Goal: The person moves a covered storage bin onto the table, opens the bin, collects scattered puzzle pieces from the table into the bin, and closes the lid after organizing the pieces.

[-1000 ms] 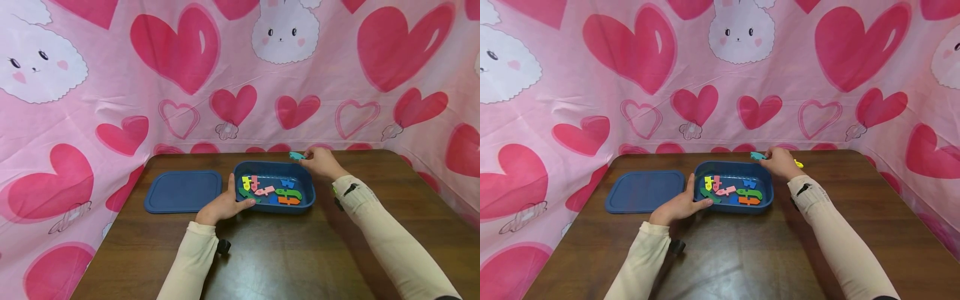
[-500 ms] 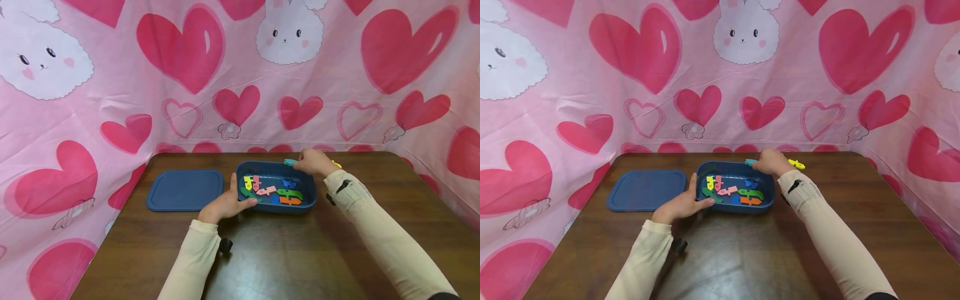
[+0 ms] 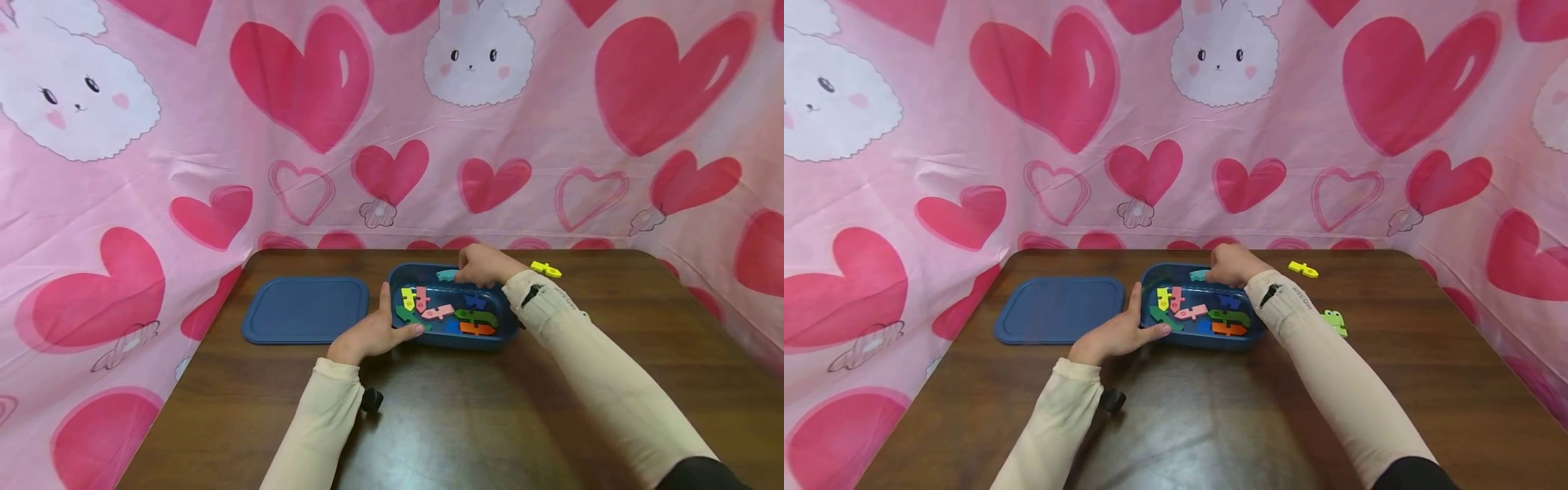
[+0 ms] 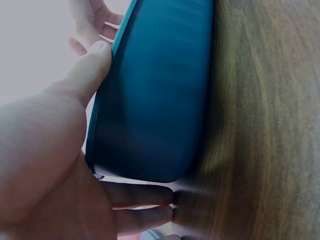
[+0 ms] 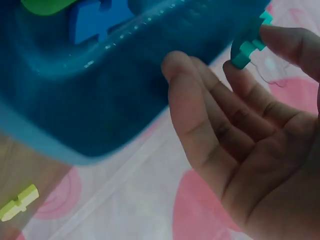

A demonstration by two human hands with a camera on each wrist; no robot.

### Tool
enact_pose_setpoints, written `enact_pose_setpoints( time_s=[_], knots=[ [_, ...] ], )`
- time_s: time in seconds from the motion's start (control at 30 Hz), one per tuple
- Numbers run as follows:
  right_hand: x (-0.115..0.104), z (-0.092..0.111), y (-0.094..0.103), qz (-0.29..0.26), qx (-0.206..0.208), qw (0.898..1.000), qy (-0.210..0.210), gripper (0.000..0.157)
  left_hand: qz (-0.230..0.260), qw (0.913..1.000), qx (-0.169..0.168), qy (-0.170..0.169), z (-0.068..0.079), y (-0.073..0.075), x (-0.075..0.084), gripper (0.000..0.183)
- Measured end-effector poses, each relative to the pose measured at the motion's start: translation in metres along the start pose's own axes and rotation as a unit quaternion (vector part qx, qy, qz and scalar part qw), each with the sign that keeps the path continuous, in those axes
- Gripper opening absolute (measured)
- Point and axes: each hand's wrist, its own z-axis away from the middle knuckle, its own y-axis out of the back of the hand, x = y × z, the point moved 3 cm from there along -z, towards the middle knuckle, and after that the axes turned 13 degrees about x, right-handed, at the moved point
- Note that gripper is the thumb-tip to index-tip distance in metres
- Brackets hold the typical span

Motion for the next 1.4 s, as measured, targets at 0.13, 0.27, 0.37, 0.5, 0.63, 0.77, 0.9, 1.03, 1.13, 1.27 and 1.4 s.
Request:
enact_pose_setpoints(
  time_s=[0.13,0.27,0.37,0.5,0.63,0.77,0.9,1.03,1.13,1.27,1.4],
  knots=[
    [0.001,-0.008,-0.011,0.002,-0.018,1.000,-0.002,0.026,-0.002,1.0000,-0.001,0.002,0.000,-0.001,0.001,0.118],
    [0.002,-0.014,-0.023,0.006,-0.021,1.000,-0.006,0.024,-0.005,1.0000,0.000,0.004,0.000,0.000,0.002,0.119],
    [0.001,-0.018,-0.031,0.021,-0.019,1.000,-0.005,0.022,-0.008,1.0000,0.001,0.004,0.000,0.000,0.001,0.119],
    [-0.003,-0.020,-0.041,0.074,-0.006,0.997,0.006,0.022,-0.006,1.0000,0.000,0.001,0.000,0.001,0.002,0.118],
    [-0.006,-0.021,-0.052,0.124,-0.003,0.992,0.009,0.027,-0.005,1.0000,0.001,-0.003,0.000,0.001,0.002,0.117],
    [-0.008,-0.021,-0.060,0.141,-0.010,0.990,0.015,0.035,-0.009,1.0000,-0.001,-0.003,0.000,0.001,0.002,0.117],
    [-0.011,-0.019,-0.062,0.133,-0.015,0.991,0.013,0.042,-0.011,0.9999,-0.001,-0.005,-0.001,0.001,0.001,0.117],
    [-0.011,-0.016,-0.056,0.099,-0.014,0.995,0.002,0.033,-0.007,1.0000,0.001,-0.006,-0.001,0.001,0.002,0.116],
    [-0.010,-0.015,-0.046,0.065,0.000,0.998,-0.002,0.029,-0.007,1.0000,0.000,-0.004,-0.001,0.001,0.003,0.116],
    [-0.008,-0.014,-0.025,0.035,0.035,0.999,0.001,0.034,-0.008,1.0000,0.000,0.002,0.000,0.001,0.003,0.117],
    [0.007,-0.011,-0.002,0.013,0.071,0.997,-0.010,0.029,-0.008,1.0000,0.001,0.004,0.000,0.000,0.002,0.119]
  ],
)
